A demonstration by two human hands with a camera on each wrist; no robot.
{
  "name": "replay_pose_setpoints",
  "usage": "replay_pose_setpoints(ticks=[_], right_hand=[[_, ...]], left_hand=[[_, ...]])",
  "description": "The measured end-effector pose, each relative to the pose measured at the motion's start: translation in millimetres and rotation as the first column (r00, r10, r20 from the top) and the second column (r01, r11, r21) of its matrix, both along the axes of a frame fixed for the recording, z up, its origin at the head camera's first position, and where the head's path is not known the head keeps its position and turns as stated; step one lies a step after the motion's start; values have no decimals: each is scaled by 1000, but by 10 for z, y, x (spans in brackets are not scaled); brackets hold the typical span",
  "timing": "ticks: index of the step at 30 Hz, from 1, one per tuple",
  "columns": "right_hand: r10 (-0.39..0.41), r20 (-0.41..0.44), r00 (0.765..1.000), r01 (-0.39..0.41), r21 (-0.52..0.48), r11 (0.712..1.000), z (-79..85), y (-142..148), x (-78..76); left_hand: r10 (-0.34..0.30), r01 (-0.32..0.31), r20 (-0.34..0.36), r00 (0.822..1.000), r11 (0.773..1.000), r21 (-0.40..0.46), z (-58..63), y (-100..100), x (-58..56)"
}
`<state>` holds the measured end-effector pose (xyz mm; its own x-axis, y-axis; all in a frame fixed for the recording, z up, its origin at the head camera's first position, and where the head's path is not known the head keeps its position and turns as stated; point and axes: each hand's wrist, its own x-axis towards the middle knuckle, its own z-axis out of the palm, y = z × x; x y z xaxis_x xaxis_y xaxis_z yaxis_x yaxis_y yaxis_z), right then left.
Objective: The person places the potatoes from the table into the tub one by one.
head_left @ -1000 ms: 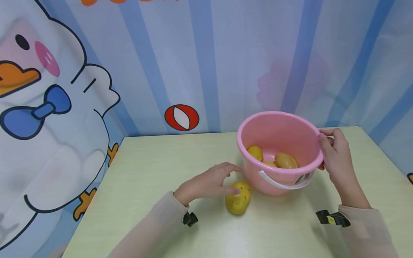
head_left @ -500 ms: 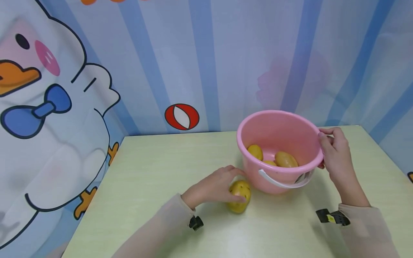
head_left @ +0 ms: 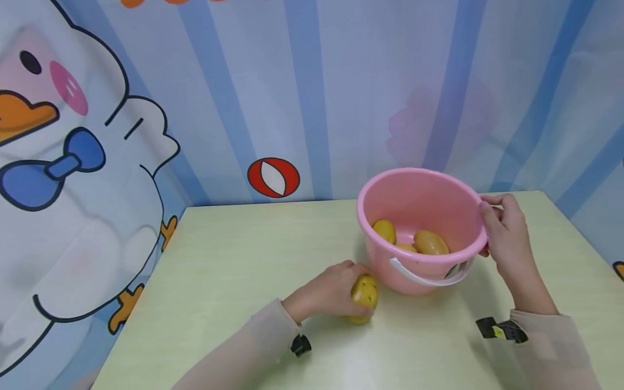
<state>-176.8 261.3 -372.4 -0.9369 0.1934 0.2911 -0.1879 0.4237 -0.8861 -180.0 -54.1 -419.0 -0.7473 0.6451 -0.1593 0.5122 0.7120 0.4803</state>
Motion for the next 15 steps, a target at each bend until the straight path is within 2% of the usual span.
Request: replay_pose_setpoints(ticks=[9, 15], right_hand=[[-3, -5, 1000, 3, 7, 1000, 11, -7, 7], [-3, 0, 1000, 3, 4, 1000, 1, 1, -2]], left_hand=[[16, -14, 57, 998, 999, -30, -54, 22, 11], [52, -50, 84, 995, 998, -33, -92, 33, 15]])
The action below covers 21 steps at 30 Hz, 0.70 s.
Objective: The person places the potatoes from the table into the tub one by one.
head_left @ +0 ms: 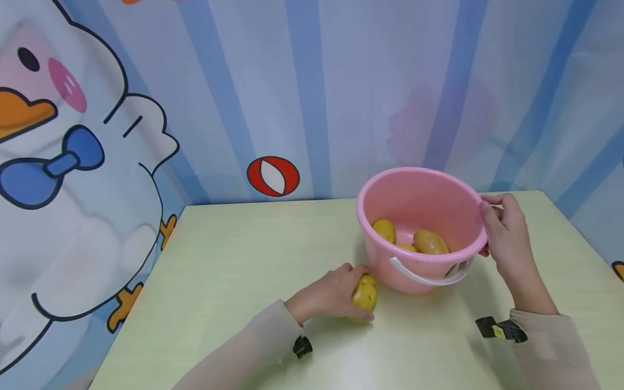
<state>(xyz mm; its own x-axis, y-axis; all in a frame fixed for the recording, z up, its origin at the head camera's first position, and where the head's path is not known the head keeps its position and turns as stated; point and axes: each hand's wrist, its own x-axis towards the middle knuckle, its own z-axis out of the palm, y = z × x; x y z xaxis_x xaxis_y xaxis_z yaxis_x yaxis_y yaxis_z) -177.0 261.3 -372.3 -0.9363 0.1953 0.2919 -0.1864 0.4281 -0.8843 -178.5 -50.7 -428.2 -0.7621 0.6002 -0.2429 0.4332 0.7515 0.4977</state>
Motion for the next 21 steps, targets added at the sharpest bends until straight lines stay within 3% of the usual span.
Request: replay_pose_setpoints(ticks=[14, 21], right_hand=[[3, -8, 1000, -3, 13, 1000, 0, -10, 5], [7, -21, 1000, -7, 9, 1000, 9, -14, 6]], left_hand=[[4, -4, -13, 1000, 1000, 8, -8, 12, 10], [24, -25, 15, 1000, 997, 73, 27, -19, -7]])
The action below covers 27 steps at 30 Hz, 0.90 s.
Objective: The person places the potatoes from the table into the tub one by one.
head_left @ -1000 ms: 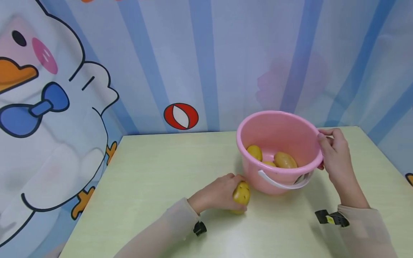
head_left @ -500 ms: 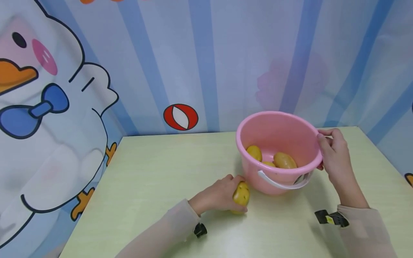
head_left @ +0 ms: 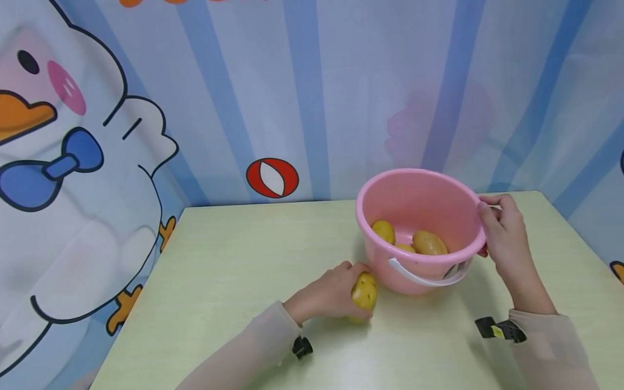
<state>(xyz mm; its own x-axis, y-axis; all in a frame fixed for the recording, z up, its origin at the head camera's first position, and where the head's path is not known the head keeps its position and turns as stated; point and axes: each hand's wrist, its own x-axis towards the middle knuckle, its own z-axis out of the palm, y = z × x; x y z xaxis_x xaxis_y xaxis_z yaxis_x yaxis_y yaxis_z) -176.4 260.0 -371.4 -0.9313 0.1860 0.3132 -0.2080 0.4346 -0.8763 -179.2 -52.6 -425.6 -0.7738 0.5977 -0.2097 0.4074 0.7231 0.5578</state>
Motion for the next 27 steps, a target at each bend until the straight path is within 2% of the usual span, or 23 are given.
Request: replay_pose_setpoints(ticks=[8, 17, 27], right_hand=[[4, -4, 1000, -4, -6, 1000, -6, -2, -1], [2, 6, 1000, -2, -2, 1000, -10, 2, -8], [-2, 20, 1000, 2, -6, 1000, 3, 8, -4]], left_hand=[[20, -18, -39, 999, 999, 39, 103, -54, -44], [3, 0, -58, 998, 999, 55, 271, -125, -104], [51, -46, -60, 997, 995, 92, 442, -243, -166]])
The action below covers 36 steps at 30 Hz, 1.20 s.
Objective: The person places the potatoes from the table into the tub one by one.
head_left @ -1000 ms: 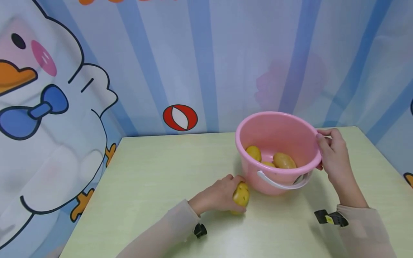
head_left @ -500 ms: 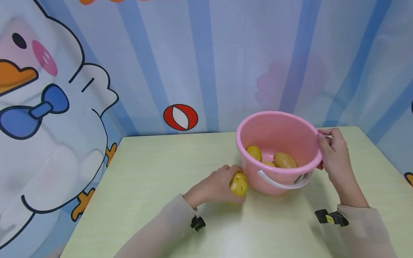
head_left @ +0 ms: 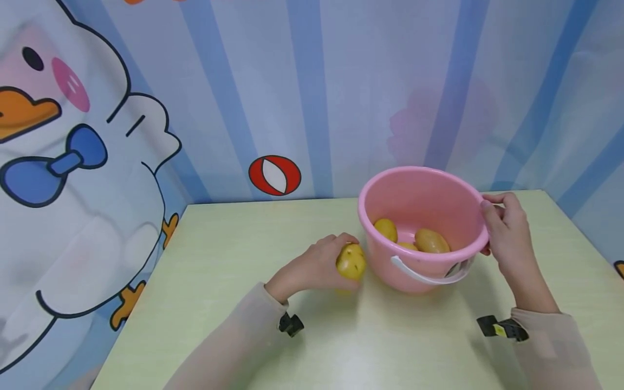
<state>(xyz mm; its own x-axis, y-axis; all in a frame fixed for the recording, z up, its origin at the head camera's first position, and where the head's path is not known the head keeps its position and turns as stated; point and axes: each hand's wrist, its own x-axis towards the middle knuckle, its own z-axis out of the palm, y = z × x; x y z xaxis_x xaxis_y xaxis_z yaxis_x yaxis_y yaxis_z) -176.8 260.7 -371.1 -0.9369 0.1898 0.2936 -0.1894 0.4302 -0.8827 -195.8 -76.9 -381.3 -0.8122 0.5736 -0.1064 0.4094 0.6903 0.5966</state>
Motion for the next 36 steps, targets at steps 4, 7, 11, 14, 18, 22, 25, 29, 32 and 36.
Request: replay_pose_setpoints(ticks=[4, 7, 11, 14, 18, 22, 25, 29, 32, 36], right_hand=[[-5, 3, 1000, 5, -1, 1000, 7, 2, -10], [-6, 5, 1000, 6, 0, 1000, 9, -6, -11], [0, 4, 1000, 0, 4, 1000, 12, -18, -3], [5, -4, 1000, -5, 4, 1000, 8, -19, 4], [3, -6, 1000, -3, 3, 1000, 2, -10, 13], [-3, -5, 1000, 3, 3, 1000, 0, -3, 11], [-2, -7, 1000, 2, 2, 1000, -4, 2, 8], [-4, -5, 1000, 4, -2, 1000, -13, 5, 3], [-7, -4, 1000, 7, -4, 1000, -19, 5, -4], [-9, -1, 1000, 9, 0, 1000, -19, 7, -3]], left_hand=[[10, -10, -7, 1000, 1000, 11, 76, -42, -24], [18, -18, -4, 1000, 1000, 24, 128, -82, -27], [32, -32, -7, 999, 999, 35, 186, -128, -41], [33, -32, -19, 999, 998, 45, 235, -151, -61], [30, -28, -41, 999, 999, 43, 336, -168, -80], [23, -21, -67, 997, 999, 34, 456, -162, -106], [9, -6, -88, 996, 999, 34, 539, -147, -128], [-1, 6, -114, 994, 999, 38, 642, -121, -140], [-6, 12, -121, 993, 999, 51, 712, -101, -135], [-24, 33, -140, 990, 997, 66, 787, -80, -139]])
